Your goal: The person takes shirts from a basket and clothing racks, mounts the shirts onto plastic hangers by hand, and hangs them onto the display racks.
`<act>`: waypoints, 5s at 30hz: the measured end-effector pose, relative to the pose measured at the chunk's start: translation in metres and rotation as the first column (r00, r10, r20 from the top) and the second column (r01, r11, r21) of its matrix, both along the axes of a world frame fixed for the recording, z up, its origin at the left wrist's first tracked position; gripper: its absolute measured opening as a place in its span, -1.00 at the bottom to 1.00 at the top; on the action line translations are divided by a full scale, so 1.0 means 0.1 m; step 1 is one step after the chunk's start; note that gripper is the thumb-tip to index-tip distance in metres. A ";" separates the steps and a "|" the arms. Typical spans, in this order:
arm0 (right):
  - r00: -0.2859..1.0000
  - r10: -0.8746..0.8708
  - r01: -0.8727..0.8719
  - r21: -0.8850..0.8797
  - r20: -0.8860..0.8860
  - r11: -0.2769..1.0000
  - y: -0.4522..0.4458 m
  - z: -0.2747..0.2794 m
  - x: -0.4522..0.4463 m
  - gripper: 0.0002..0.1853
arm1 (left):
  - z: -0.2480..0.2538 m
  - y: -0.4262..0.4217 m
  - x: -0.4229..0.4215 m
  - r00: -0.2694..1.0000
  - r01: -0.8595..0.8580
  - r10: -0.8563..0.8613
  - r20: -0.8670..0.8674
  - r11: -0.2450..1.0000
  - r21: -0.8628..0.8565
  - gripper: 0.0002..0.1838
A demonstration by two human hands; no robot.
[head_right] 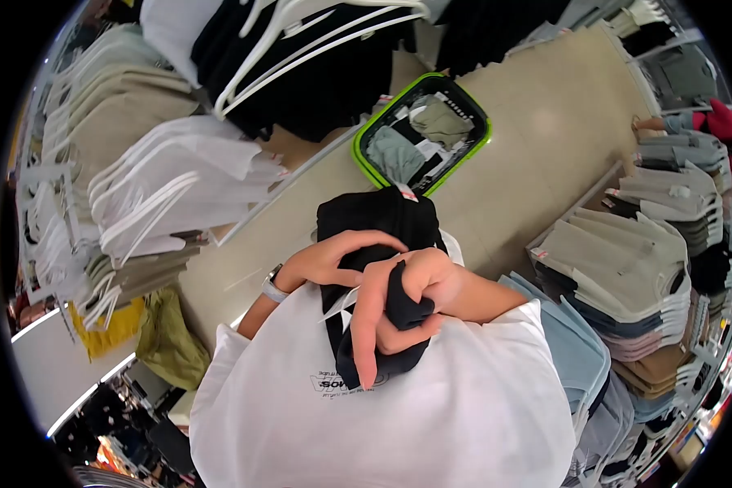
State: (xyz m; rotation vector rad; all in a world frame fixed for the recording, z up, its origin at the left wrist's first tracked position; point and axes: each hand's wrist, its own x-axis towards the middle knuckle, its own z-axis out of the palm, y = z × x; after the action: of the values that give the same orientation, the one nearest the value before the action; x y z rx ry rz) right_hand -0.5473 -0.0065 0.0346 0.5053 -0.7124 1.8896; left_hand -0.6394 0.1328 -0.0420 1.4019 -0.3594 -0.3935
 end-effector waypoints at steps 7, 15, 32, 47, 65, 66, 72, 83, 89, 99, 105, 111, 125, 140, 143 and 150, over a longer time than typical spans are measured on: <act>0.895 -0.445 0.445 0.010 0.019 0.896 -0.50 0.04 0.38 -0.48 | 0.16 0.00 0.32 0.993 0.033 -0.007 -0.120 0.976 0.215 -0.67; 0.584 -0.770 0.811 -0.240 0.257 0.534 -0.99 -0.12 0.66 -0.69 | 0.34 0.35 0.21 0.827 -0.515 0.552 -0.109 0.821 0.246 -0.85; 0.380 -0.844 0.830 -0.542 0.379 0.131 -0.98 0.25 0.58 -0.81 | 0.82 0.35 0.28 0.922 -0.261 0.283 -0.264 0.958 0.117 -0.49; -0.122 -0.720 0.895 -0.238 0.684 -0.378 -1.12 0.35 0.29 -0.85 | 0.82 0.73 0.32 0.941 -0.206 0.274 -0.197 0.929 0.307 -0.68; -0.035 -0.188 0.953 0.090 0.981 0.288 -0.52 -0.14 0.23 -0.17 | 1.33 0.46 0.27 0.926 -0.292 0.243 0.288 0.946 0.140 -0.83; -0.081 -0.179 0.885 0.154 0.980 0.439 -0.40 -0.15 0.19 -0.14 | 1.32 0.42 0.29 0.929 -0.309 0.270 0.254 0.942 0.129 -0.84; -0.378 -0.221 0.878 0.424 0.899 0.222 -0.14 -0.34 0.18 -0.70 | 1.36 0.38 0.37 0.928 -0.330 0.290 0.235 0.931 0.154 -0.84; -0.573 -0.145 0.791 0.591 0.807 0.157 -0.99 -0.19 1.29 -0.71 | 1.19 0.04 0.99 0.683 -0.730 0.582 0.441 0.551 0.404 -0.83; -0.759 0.024 0.649 0.753 0.651 0.108 -1.78 0.06 2.00 -0.66 | 1.09 -0.48 1.61 0.590 -0.807 0.390 0.707 0.306 0.505 -0.79; -0.767 0.111 0.637 0.770 0.632 0.021 -2.78 0.19 2.57 -0.78 | 0.90 -1.22 2.32 0.535 -0.840 0.422 0.731 0.180 0.511 -0.80; -0.751 0.072 0.655 0.754 0.657 -0.049 -2.93 0.20 2.94 -0.78 | 0.77 -1.34 2.50 0.801 -0.575 0.302 0.517 0.626 0.526 -0.87; -0.558 -0.020 0.829 0.556 0.830 -0.051 -3.03 0.27 3.43 -0.81 | 0.68 -1.50 3.00 0.762 -0.549 0.378 0.526 0.808 0.214 -0.83; -0.477 -0.164 0.832 0.503 0.864 0.234 -2.69 0.02 5.34 -0.86 | 0.79 -1.41 4.30 0.746 -0.638 0.483 0.457 0.716 0.285 -0.87; -0.848 -0.398 0.374 0.927 0.349 0.017 -1.07 0.10 7.53 -0.77 | 1.02 -2.17 5.30 0.452 -0.843 0.880 0.144 0.368 0.393 -0.95; -0.718 -0.448 0.508 0.841 0.532 0.185 -0.85 0.05 7.68 -0.75 | 1.05 -2.41 5.43 0.306 -0.884 0.941 0.145 0.224 0.411 -0.95; -0.721 -0.375 0.559 0.808 0.584 0.184 -0.81 -0.07 7.79 -0.72 | 0.93 -2.79 5.48 0.012 -0.929 0.998 0.062 -0.012 0.370 -0.92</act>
State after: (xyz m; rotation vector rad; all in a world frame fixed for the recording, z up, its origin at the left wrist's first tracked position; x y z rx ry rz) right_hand 0.2318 -0.0872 0.0276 -1.6326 -1.2824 0.3113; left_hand -0.0914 -0.1459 0.0511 1.5372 1.0357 0.6809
